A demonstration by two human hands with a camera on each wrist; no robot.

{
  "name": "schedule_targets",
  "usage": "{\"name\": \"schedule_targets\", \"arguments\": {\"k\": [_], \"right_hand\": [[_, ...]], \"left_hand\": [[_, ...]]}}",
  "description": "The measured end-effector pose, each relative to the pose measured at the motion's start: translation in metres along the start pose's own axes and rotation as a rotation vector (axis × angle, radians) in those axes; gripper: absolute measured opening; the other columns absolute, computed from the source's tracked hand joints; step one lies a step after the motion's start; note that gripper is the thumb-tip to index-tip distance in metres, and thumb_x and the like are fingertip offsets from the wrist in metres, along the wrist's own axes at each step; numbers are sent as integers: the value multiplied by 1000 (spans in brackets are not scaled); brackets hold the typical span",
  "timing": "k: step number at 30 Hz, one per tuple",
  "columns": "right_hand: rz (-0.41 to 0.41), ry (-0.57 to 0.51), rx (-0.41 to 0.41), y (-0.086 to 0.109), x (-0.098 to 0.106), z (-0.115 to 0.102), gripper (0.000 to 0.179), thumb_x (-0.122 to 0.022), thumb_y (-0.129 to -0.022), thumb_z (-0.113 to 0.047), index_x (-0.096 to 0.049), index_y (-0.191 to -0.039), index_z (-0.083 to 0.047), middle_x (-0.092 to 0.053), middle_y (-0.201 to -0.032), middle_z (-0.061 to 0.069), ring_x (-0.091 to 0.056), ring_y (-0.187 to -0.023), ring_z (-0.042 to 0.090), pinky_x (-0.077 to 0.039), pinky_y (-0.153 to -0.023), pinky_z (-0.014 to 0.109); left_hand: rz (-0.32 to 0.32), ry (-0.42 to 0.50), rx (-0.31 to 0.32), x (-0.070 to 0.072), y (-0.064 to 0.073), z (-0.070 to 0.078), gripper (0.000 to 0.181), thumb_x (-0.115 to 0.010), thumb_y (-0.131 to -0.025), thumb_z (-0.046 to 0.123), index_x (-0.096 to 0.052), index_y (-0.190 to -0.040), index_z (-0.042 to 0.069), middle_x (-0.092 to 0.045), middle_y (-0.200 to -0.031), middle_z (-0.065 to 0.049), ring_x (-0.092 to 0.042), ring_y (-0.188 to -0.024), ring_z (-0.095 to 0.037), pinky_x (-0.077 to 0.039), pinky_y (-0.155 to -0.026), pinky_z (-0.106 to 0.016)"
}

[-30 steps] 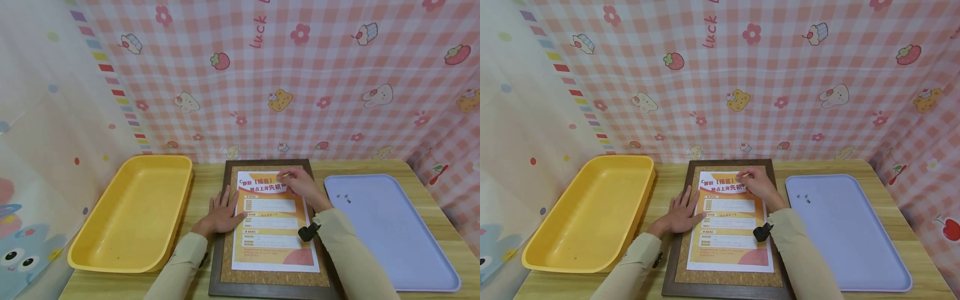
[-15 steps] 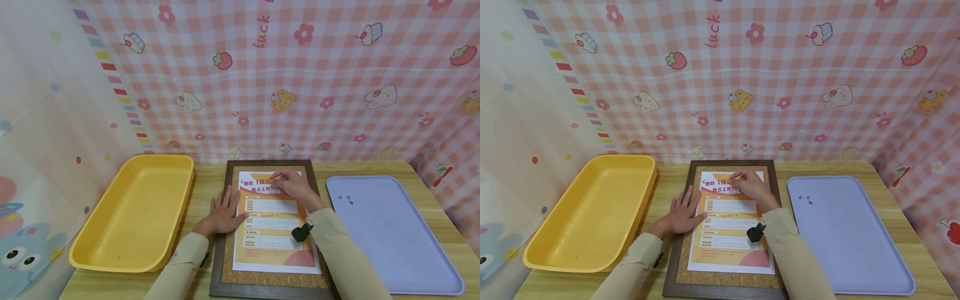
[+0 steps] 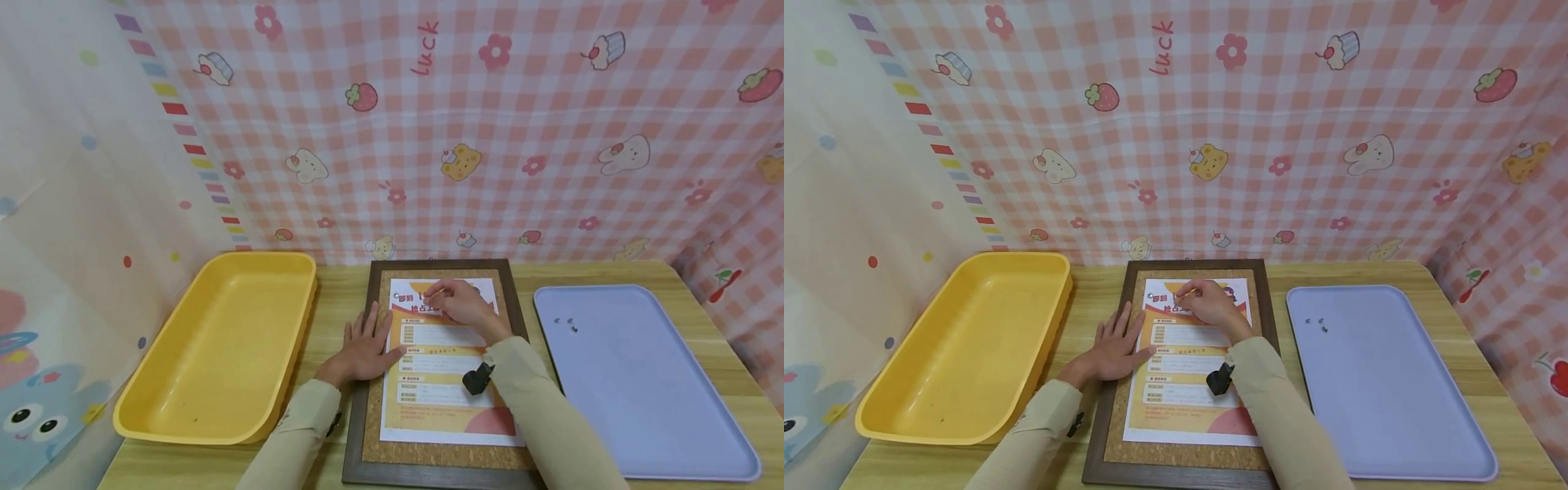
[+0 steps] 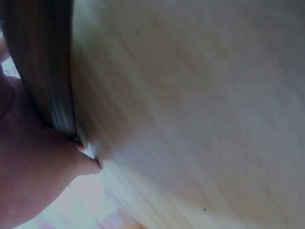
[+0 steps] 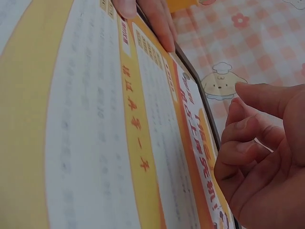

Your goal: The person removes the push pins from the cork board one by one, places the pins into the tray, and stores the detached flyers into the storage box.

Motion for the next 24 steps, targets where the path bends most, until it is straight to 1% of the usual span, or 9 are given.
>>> {"name": "schedule_targets", "arguments": {"k": [5,10,17,20,24], "right_hand": [[-24,-9,11,-2,-9,-5,22,-66,-93,-15,-68,-113,-6,-50,-60,-1,-40,-46,10,-35,-48,24],[-44,-26,9,-6,-18,-8,21,-67,-93,-16,-68,-113,-8,-49,-60,-2,-38,-45,9,-33,-46,24],[-19,-12,-37,-11,-26,-8,17,-68,-94,-19,-69,-110,-15,-46,-58,-2,-38,-45,11,-33,-46,25],[-7,-13,-37,-13,-28,-8,16,-69,-93,-19,-69,-108,-15,-47,-57,-2,-38,-44,11,-33,-45,25],[-6,-27,-17,-16,-31,-6,16,-68,-93,-18,-68,-108,-11,-47,-57,-2,-40,-44,9,-35,-45,24]], "left_hand": [[-5,4,-2,1,0,0,79,-39,-103,53,-6,-161,12,15,-165,-17,7,-149,-46,5,-116,-64],[-7,7,8,2,-1,-1,79,-40,-102,52,-6,-161,13,15,-165,-16,7,-150,-45,5,-116,-64],[0,-20,20,-3,-6,-6,80,-40,-101,55,-3,-161,16,17,-165,-13,9,-150,-43,7,-116,-62],[0,-17,16,-3,-5,-6,80,-40,-102,55,-3,-161,15,17,-165,-14,9,-150,-43,7,-116,-63],[-11,-7,-2,-1,-3,-1,80,-39,-102,54,-5,-161,11,16,-165,-17,8,-149,-45,6,-115,-65]]}}
Point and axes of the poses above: each hand's wrist, its own y-axis away from the middle knuckle, its own x-axis out of the back of the hand, z = x × y, the point moved 1 cm from there along -y, towards the middle knuckle
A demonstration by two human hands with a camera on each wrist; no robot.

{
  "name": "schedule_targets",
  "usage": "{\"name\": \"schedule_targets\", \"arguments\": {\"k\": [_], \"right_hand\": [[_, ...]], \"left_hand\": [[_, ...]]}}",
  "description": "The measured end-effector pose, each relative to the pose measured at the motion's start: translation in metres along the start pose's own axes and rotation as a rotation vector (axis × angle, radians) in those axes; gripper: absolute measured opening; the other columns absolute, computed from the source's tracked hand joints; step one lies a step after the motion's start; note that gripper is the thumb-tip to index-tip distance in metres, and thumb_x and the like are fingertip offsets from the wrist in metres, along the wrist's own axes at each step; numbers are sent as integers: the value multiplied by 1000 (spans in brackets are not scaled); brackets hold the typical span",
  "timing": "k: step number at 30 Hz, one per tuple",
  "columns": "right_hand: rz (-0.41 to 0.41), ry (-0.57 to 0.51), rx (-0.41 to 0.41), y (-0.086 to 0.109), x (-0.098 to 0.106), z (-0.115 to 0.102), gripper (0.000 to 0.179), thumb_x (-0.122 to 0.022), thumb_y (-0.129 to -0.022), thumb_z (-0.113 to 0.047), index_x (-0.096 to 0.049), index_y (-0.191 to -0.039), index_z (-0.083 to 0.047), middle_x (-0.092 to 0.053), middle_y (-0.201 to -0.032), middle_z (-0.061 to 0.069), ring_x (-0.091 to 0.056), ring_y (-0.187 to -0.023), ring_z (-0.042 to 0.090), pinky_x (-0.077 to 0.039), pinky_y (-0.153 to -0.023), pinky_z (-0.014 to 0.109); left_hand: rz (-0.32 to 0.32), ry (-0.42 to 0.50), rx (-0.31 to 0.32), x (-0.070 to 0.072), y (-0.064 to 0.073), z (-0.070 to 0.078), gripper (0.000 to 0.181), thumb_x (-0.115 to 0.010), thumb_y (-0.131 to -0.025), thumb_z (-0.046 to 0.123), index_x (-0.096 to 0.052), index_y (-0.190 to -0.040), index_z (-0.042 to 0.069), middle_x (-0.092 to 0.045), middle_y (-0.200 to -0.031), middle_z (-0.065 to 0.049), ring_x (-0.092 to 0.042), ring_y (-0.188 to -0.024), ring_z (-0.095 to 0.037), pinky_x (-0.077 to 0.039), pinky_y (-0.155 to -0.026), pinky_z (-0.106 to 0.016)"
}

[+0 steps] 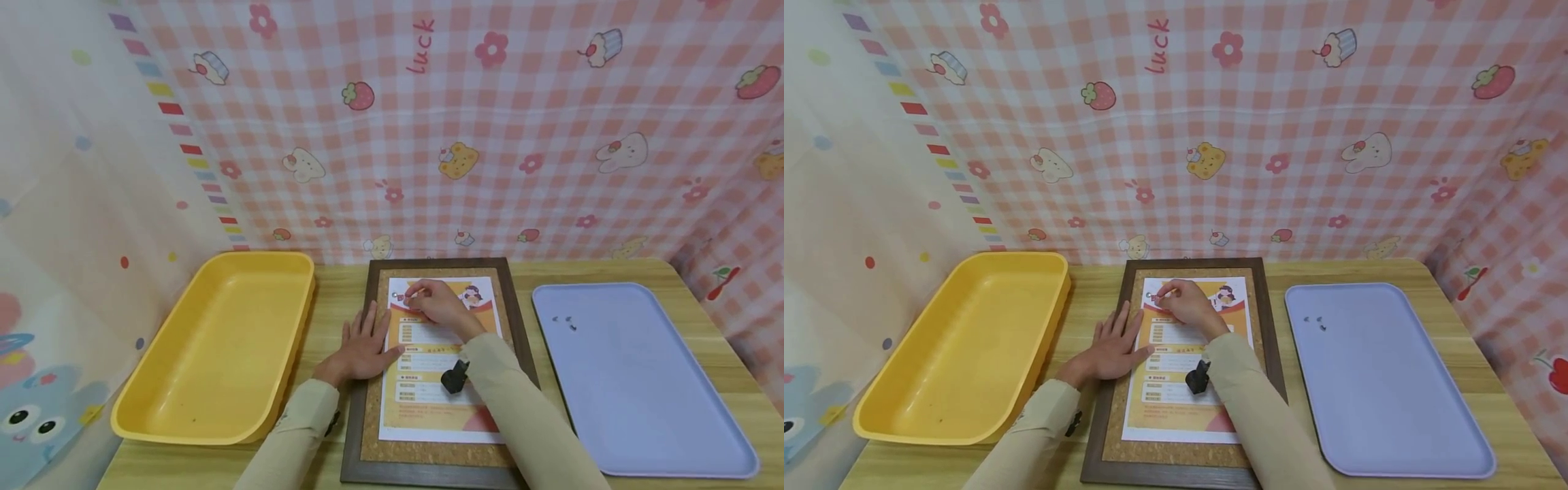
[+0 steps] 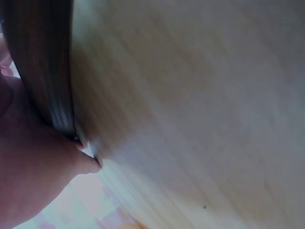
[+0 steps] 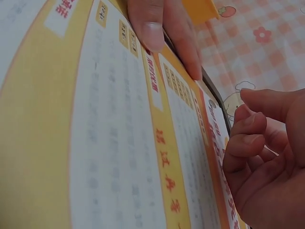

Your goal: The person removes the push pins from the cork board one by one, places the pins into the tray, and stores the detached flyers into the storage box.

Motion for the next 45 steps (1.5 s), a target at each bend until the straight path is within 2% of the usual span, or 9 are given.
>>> {"name": "schedule_targets", "arguments": {"k": [6,13,19,26,30,34,38,45], "right_hand": [[-3,-8,11,-8,-8,-1,16,-67,-93,-18,-67,-107,-10,-49,-56,-1,-42,-43,10,-35,-43,23],[24,-11,-28,-19,-19,-5,17,-67,-93,-17,-65,-109,-10,-48,-56,-2,-42,-41,9,-36,-41,22],[46,-1,2,-26,-24,-3,15,-67,-93,-16,-66,-107,-10,-46,-53,-3,-39,-40,9,-34,-41,23],[93,128,46,-31,-24,0,13,-69,-91,-17,-72,-102,-13,-56,-74,3,-48,-62,17,-39,-59,28],[92,148,50,-31,-24,0,14,-68,-90,-17,-74,-103,-14,-61,-89,7,-52,-73,20,-41,-65,29],[92,150,38,-31,-24,-1,14,-68,-90,-16,-74,-103,-14,-62,-92,8,-52,-73,21,-41,-62,28],[97,135,-15,-30,-24,-3,13,-68,-90,-17,-73,-102,-15,-60,-89,8,-51,-67,19,-40,-56,27],[122,104,-55,-32,-27,-4,11,-68,-90,-18,-74,-99,-15,-64,-101,6,-54,-78,18,-40,-64,26]], "left_hand": [[-4,1,-7,2,1,1,79,-39,-103,53,-7,-161,10,15,-165,-18,8,-149,-46,5,-115,-65],[-12,-12,7,0,-1,-1,81,-39,-102,55,-4,-161,13,17,-165,-15,8,-149,-46,5,-115,-65],[-19,-14,18,0,-1,-1,80,-38,-102,56,-3,-161,15,18,-164,-13,8,-149,-45,6,-116,-64],[0,-29,17,2,2,1,79,-38,-102,56,-7,-161,13,14,-165,-14,5,-150,-45,2,-116,-65],[4,-27,17,1,2,1,79,-37,-102,56,-7,-161,13,14,-165,-14,5,-150,-45,2,-116,-65],[-2,-30,20,0,0,1,80,-37,-102,57,-5,-161,14,16,-165,-14,7,-150,-45,4,-116,-64],[-6,-27,17,-1,-1,1,80,-38,-102,56,-5,-161,13,15,-165,-15,6,-150,-46,4,-116,-64],[11,-28,11,0,1,1,79,-38,-102,55,-7,-161,12,14,-165,-16,5,-150,-46,3,-116,-65]]}}
Point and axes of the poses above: each hand's wrist, its own y-axis away from the middle knuckle, its own x-axis out of the back of the hand, z = x × y, the point moved 1 cm from there along -y, towards the middle knuckle
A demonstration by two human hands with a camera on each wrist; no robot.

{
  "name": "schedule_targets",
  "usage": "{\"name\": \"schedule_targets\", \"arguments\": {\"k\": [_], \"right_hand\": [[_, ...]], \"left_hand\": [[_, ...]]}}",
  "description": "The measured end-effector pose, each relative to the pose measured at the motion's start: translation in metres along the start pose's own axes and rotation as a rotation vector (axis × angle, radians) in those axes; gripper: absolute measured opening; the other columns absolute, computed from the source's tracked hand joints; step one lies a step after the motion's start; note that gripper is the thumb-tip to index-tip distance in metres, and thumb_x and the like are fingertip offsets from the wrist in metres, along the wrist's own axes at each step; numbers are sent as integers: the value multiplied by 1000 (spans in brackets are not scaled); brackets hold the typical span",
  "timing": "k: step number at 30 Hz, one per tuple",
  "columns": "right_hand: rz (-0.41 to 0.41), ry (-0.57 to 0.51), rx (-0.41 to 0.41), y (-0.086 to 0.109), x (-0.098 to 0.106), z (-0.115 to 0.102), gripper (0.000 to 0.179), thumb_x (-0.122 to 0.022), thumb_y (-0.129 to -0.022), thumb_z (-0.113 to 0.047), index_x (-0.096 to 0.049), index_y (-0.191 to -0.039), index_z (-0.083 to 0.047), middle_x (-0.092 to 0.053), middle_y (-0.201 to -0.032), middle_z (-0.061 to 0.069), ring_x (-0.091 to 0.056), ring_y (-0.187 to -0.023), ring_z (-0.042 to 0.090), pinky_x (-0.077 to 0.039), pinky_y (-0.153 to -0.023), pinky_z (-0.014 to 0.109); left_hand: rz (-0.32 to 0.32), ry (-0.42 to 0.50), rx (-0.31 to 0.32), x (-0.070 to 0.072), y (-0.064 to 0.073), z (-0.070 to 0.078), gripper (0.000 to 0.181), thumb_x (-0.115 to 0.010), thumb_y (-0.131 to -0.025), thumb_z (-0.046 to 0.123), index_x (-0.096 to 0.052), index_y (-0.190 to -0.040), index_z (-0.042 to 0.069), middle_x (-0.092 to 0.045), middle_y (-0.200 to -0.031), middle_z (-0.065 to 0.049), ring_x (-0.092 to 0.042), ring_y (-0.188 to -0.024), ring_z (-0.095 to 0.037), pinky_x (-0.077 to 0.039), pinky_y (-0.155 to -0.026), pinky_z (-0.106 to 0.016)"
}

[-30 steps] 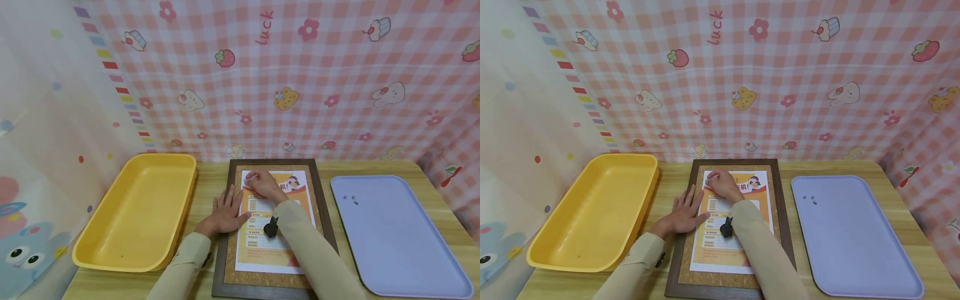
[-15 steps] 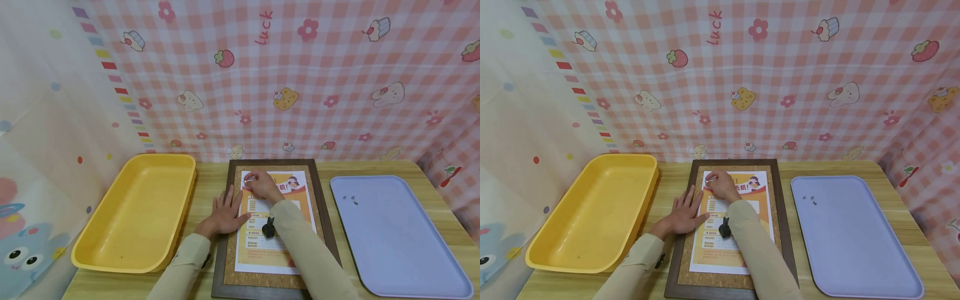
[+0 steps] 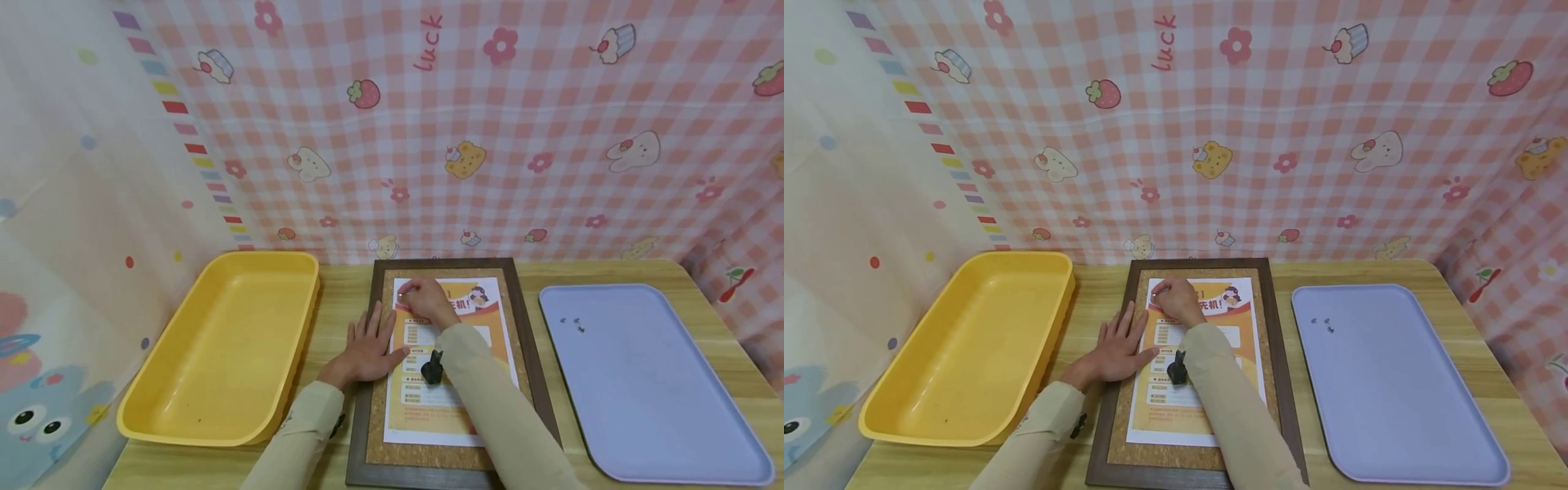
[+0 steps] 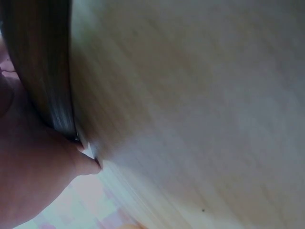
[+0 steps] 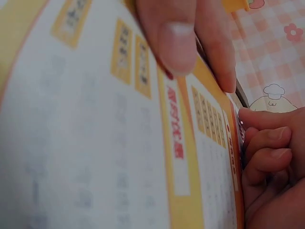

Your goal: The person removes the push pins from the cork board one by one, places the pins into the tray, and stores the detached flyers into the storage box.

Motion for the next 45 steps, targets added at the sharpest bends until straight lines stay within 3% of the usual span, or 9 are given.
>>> {"name": "schedule_targets", "arguments": {"k": [5,12,19,23,36,41,45], "right_hand": [[-4,-30,-25,-1,-1,0,9,-67,-91,-16,-73,-97,-14,-64,-97,7,-53,-73,17,-41,-62,26],[10,-26,-18,0,-1,-2,8,-67,-89,-15,-73,-94,-12,-64,-99,6,-56,-83,20,-41,-68,26],[9,-59,-52,-2,-3,-2,7,-66,-90,-13,-72,-93,-11,-57,-70,0,-50,-60,13,-39,-54,24],[4,-79,-64,-3,-3,-1,6,-66,-90,-11,-72,-92,-10,-53,-63,-2,-47,-54,10,-37,-50,22],[13,-102,-7,1,-1,-2,7,-66,-88,-7,-73,-89,-8,-55,-68,-1,-47,-58,11,-38,-52,22],[-5,-149,-11,2,-1,0,10,-62,-91,-8,-72,-91,-8,-47,-57,-3,-41,-49,10,-35,-47,23],[1,-138,7,3,-1,1,11,-61,-91,-8,-71,-92,-8,-54,-72,0,-46,-61,14,-37,-55,25]], "left_hand": [[-3,-6,-2,0,0,0,80,-38,-102,55,-7,-161,10,14,-165,-16,7,-149,-46,5,-116,-65],[-1,-21,10,0,-1,0,80,-38,-102,56,-6,-161,11,13,-165,-16,6,-150,-45,3,-116,-64],[2,-30,13,0,-2,0,82,-37,-102,57,-4,-161,10,13,-165,-15,5,-150,-44,2,-116,-64],[3,-28,10,0,-1,1,82,-37,-102,57,-4,-161,10,14,-165,-15,5,-150,-45,2,-116,-65],[-1,-20,13,0,-2,1,82,-39,-102,56,-4,-161,11,15,-165,-15,7,-150,-44,4,-116,-64],[-4,-24,13,-2,-2,0,82,-38,-102,55,-4,-161,10,15,-165,-15,6,-150,-45,4,-117,-63],[-2,-23,14,-1,-1,1,81,-38,-102,55,-4,-161,10,14,-165,-16,6,-150,-45,3,-117,-64]]}}
Point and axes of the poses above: each hand's wrist, its own y-axis away from the middle knuckle, its own x-axis out of the back of the hand, z = x × y, the point moved 1 cm from there along -y, towards the middle knuckle
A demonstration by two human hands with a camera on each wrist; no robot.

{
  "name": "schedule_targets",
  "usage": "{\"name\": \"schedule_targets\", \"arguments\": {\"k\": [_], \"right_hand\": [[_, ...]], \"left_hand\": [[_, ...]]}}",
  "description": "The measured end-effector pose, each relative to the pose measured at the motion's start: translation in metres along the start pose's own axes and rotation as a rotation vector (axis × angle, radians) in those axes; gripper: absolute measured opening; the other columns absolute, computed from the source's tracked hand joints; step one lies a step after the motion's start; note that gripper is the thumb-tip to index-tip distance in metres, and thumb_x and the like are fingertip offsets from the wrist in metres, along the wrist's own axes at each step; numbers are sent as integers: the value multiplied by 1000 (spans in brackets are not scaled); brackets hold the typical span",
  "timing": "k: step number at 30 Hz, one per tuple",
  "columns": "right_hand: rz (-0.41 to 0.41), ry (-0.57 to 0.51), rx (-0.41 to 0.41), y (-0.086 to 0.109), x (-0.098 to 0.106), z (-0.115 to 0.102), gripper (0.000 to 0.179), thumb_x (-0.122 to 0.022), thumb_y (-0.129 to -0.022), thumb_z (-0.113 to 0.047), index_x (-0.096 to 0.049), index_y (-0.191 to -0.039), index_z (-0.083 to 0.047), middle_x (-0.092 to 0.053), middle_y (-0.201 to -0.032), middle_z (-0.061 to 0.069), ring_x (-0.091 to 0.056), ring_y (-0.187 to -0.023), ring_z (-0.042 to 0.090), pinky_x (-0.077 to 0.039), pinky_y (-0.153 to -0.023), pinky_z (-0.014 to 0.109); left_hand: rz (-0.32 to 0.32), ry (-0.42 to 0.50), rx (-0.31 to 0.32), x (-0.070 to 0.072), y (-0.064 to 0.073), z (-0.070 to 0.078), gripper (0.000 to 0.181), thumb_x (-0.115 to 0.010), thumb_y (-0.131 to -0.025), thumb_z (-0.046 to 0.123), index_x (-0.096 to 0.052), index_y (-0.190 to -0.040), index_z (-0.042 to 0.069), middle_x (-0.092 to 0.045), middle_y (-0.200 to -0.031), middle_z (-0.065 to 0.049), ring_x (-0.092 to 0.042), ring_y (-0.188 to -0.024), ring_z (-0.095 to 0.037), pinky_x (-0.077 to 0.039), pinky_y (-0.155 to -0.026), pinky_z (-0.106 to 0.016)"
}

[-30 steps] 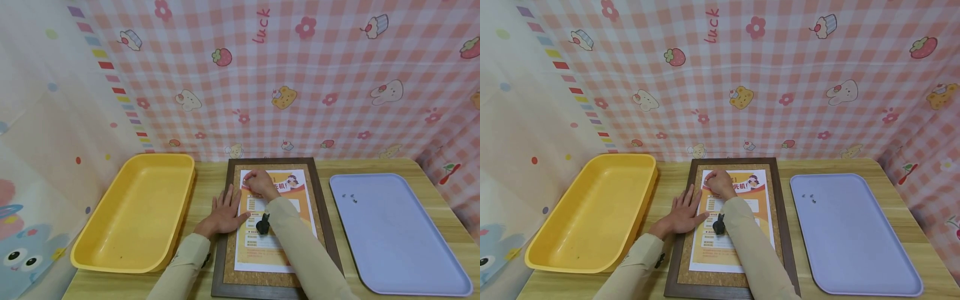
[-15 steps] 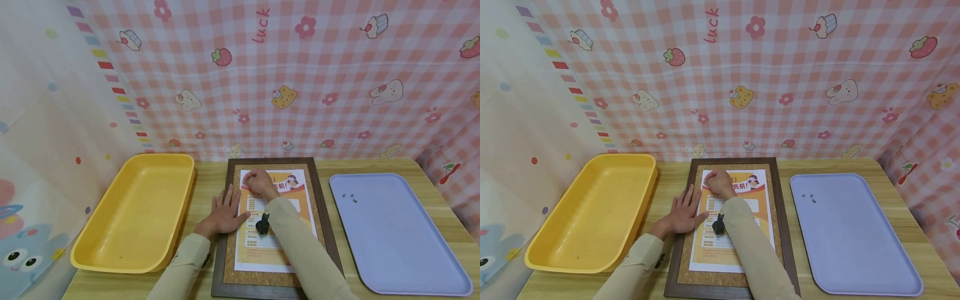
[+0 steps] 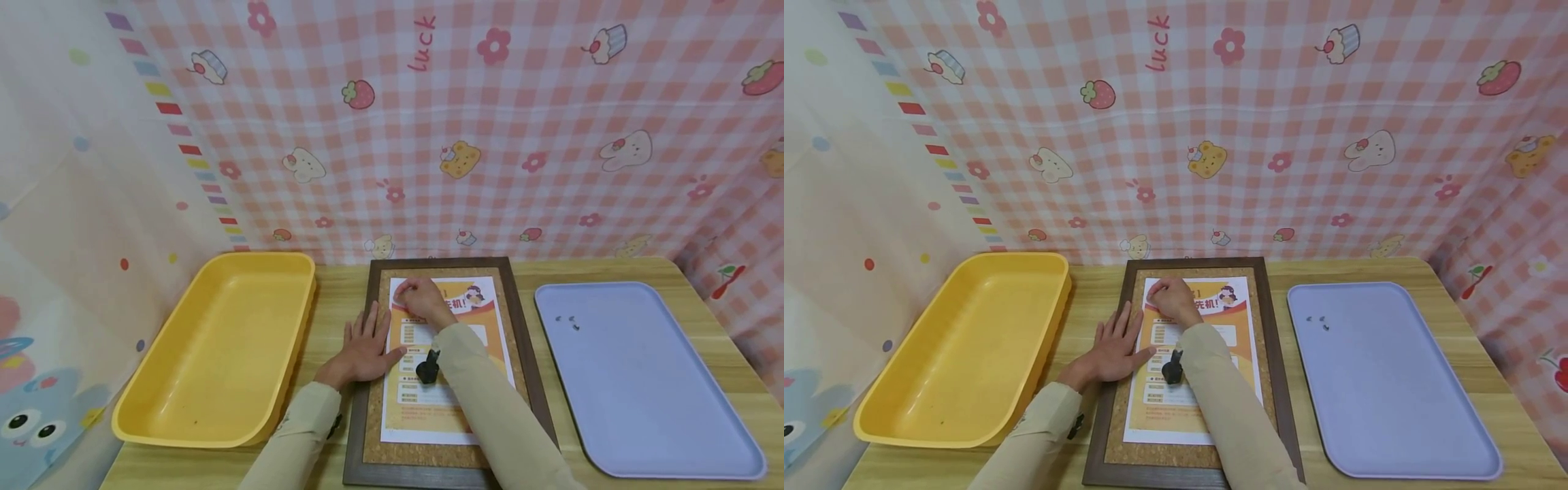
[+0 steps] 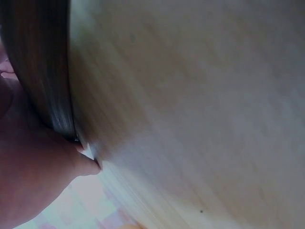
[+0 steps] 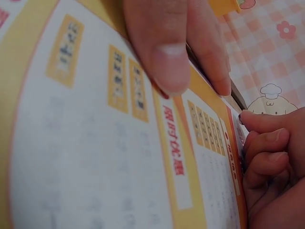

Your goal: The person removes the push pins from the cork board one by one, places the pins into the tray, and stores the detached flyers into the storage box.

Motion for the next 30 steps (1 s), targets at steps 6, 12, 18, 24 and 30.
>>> {"name": "schedule_targets", "arguments": {"k": [6,12,18,24,30], "right_hand": [[11,36,26,1,-1,0,12,-59,-91,-9,-71,-91,-10,-62,-100,8,-54,-87,23,-39,-72,28],[10,42,34,2,0,0,12,-59,-91,-10,-71,-91,-10,-63,-100,7,-54,-89,23,-40,-76,30],[19,53,48,3,1,-1,11,-60,-91,-11,-72,-91,-10,-63,-101,7,-55,-93,24,-40,-79,31],[42,46,57,4,0,0,11,-61,-90,-10,-72,-88,-9,-64,-99,7,-56,-91,23,-41,-78,31],[66,58,74,4,-1,0,13,-59,-89,-8,-72,-86,-8,-65,-98,8,-57,-92,24,-42,-81,33]], "left_hand": [[-8,5,11,-1,-2,-2,83,-38,-101,57,-1,-161,12,17,-165,-14,8,-150,-44,5,-117,-63],[1,16,9,-6,-5,-6,83,-39,-101,57,0,-161,14,18,-165,-11,10,-150,-42,6,-117,-62],[7,24,-13,-1,-2,-1,82,-39,-102,54,-2,-161,10,16,-165,-15,8,-150,-45,6,-116,-64],[12,22,-25,3,2,2,81,-39,-102,54,-5,-160,9,13,-165,-17,6,-150,-46,4,-116,-64],[-3,20,-12,3,2,2,81,-38,-102,54,-4,-161,10,15,-165,-16,8,-150,-45,4,-117,-63]]}}
Point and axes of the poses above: each hand's wrist, its own y-axis away from the middle knuckle, its own x-axis out of the back of the hand, z = x × y, the point moved 1 cm from there along -y, towards the middle knuckle
